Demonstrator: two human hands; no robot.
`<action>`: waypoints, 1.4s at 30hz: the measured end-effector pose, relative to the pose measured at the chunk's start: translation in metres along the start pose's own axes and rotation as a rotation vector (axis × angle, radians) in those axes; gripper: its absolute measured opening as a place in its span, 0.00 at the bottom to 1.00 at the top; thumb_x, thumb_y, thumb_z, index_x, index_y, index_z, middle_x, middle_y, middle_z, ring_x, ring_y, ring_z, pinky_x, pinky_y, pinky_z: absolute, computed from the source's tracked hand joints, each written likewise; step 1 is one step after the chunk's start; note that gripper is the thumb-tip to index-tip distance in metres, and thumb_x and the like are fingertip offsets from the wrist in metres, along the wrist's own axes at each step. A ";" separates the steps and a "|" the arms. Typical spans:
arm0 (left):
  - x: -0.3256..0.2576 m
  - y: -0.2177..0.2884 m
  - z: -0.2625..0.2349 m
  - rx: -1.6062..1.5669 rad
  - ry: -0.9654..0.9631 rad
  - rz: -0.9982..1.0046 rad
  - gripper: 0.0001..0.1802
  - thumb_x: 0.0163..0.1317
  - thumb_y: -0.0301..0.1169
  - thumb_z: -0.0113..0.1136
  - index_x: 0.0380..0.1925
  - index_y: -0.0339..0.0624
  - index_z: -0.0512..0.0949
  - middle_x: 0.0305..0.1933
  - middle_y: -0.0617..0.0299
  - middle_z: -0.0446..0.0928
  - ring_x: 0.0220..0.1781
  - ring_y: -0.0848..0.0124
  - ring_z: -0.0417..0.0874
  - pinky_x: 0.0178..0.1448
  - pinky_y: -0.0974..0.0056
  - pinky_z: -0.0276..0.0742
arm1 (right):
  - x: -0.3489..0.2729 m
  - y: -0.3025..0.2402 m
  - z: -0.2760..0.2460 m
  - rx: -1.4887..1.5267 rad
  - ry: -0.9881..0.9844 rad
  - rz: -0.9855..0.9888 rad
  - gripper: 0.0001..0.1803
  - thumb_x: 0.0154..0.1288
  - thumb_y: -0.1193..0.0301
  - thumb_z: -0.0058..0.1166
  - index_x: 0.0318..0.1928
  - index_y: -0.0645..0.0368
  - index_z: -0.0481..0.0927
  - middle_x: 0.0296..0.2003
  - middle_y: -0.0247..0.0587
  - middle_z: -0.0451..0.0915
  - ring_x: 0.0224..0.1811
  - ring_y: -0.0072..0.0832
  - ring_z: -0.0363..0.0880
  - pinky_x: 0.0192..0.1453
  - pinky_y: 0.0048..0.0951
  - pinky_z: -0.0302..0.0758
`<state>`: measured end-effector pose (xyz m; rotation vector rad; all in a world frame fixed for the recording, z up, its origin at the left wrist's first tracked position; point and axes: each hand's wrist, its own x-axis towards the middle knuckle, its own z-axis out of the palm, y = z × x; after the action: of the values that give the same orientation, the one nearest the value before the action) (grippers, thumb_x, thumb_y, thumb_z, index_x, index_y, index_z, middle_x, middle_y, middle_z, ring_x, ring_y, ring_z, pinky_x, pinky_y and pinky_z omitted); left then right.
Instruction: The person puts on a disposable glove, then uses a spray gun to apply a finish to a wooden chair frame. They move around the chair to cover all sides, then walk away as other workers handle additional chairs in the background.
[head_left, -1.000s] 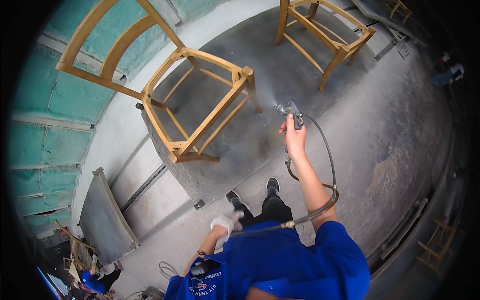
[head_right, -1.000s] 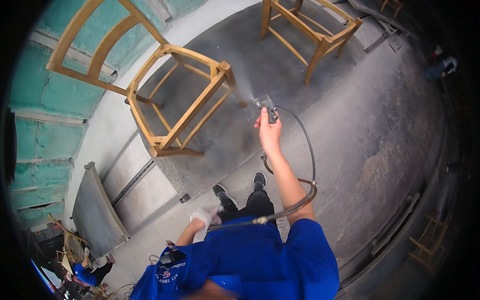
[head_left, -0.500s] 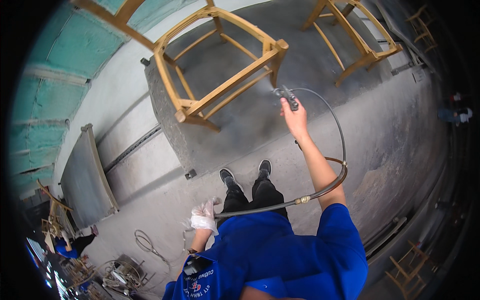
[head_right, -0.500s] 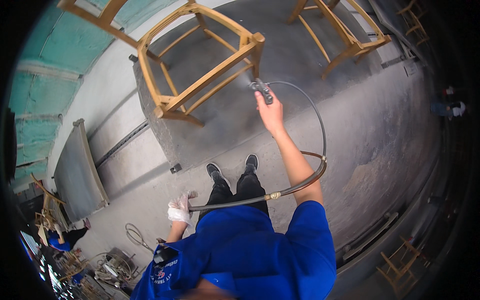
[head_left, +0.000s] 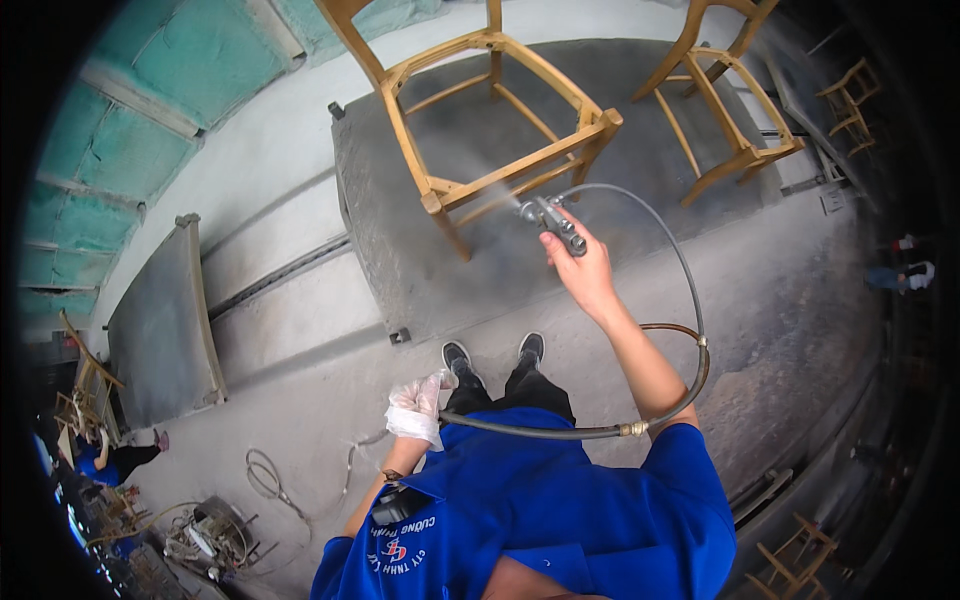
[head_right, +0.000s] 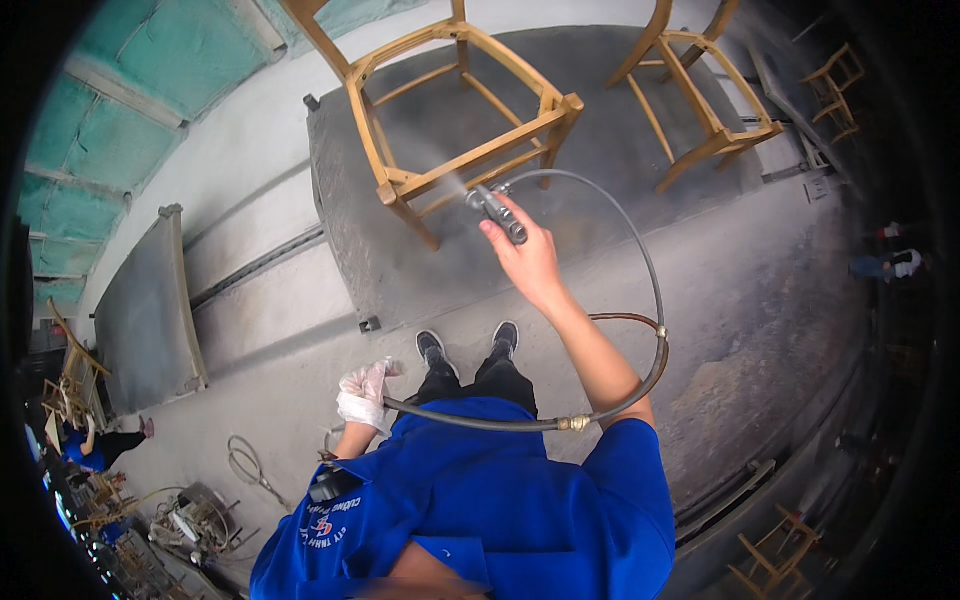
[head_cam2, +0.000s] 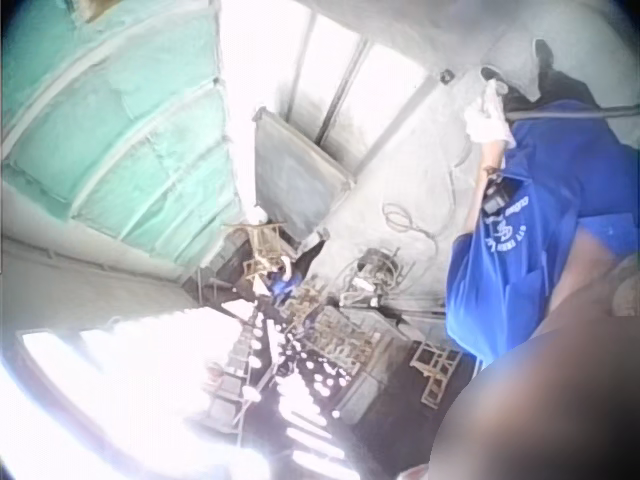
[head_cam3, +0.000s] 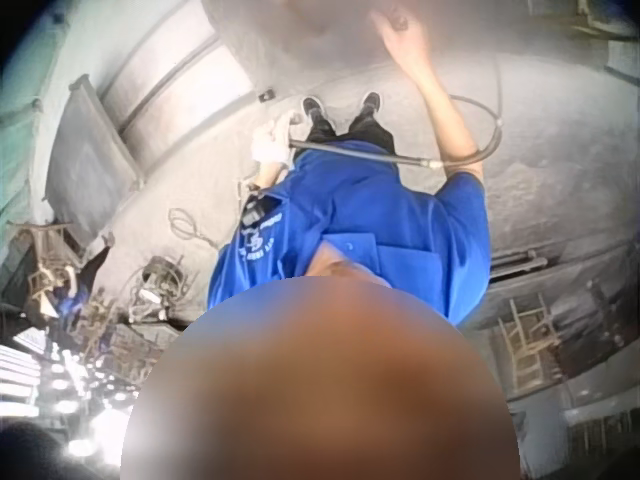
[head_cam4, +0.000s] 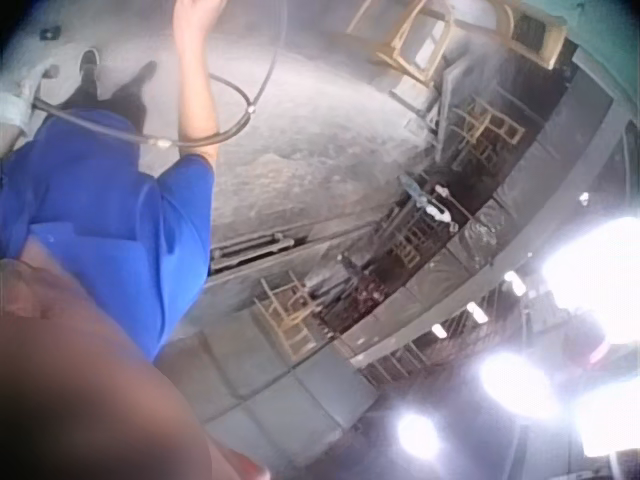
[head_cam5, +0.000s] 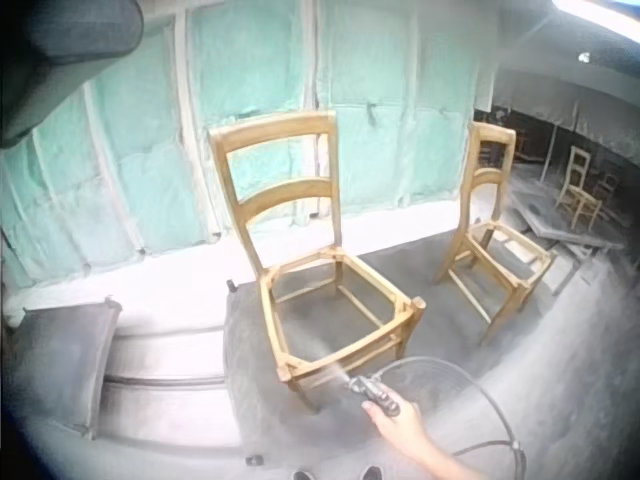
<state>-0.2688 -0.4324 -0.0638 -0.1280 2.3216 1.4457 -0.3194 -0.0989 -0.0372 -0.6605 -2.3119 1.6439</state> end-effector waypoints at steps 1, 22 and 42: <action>0.001 0.001 0.000 0.023 -0.010 -0.002 0.17 0.71 0.39 0.59 0.31 0.40 0.89 0.25 0.60 0.83 0.28 0.74 0.78 0.36 0.63 0.73 | 0.007 -0.002 -0.006 -0.038 0.053 -0.021 0.29 0.70 0.58 0.63 0.65 0.57 0.77 0.38 0.42 0.87 0.36 0.24 0.85 0.45 0.28 0.79; -0.011 0.016 0.001 0.056 0.010 0.013 0.17 0.69 0.40 0.60 0.29 0.39 0.88 0.17 0.60 0.78 0.22 0.74 0.74 0.32 0.60 0.70 | -0.013 0.001 -0.014 0.664 -0.046 0.357 0.25 0.77 0.44 0.46 0.48 0.53 0.76 0.30 0.31 0.80 0.31 0.19 0.81 0.21 0.19 0.65; -0.034 -0.055 -0.117 -0.240 0.277 0.036 0.24 0.71 0.38 0.60 0.17 0.35 0.80 0.16 0.62 0.78 0.17 0.78 0.68 0.28 0.66 0.69 | -0.087 -0.008 0.157 -0.763 -0.418 -0.377 0.47 0.60 0.79 0.57 0.78 0.39 0.56 0.42 0.52 0.77 0.45 0.51 0.80 0.51 0.48 0.78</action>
<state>-0.2554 -0.5645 -0.0520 -0.3776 2.3598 1.8228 -0.3134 -0.2745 -0.0774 0.0437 -3.1279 0.7524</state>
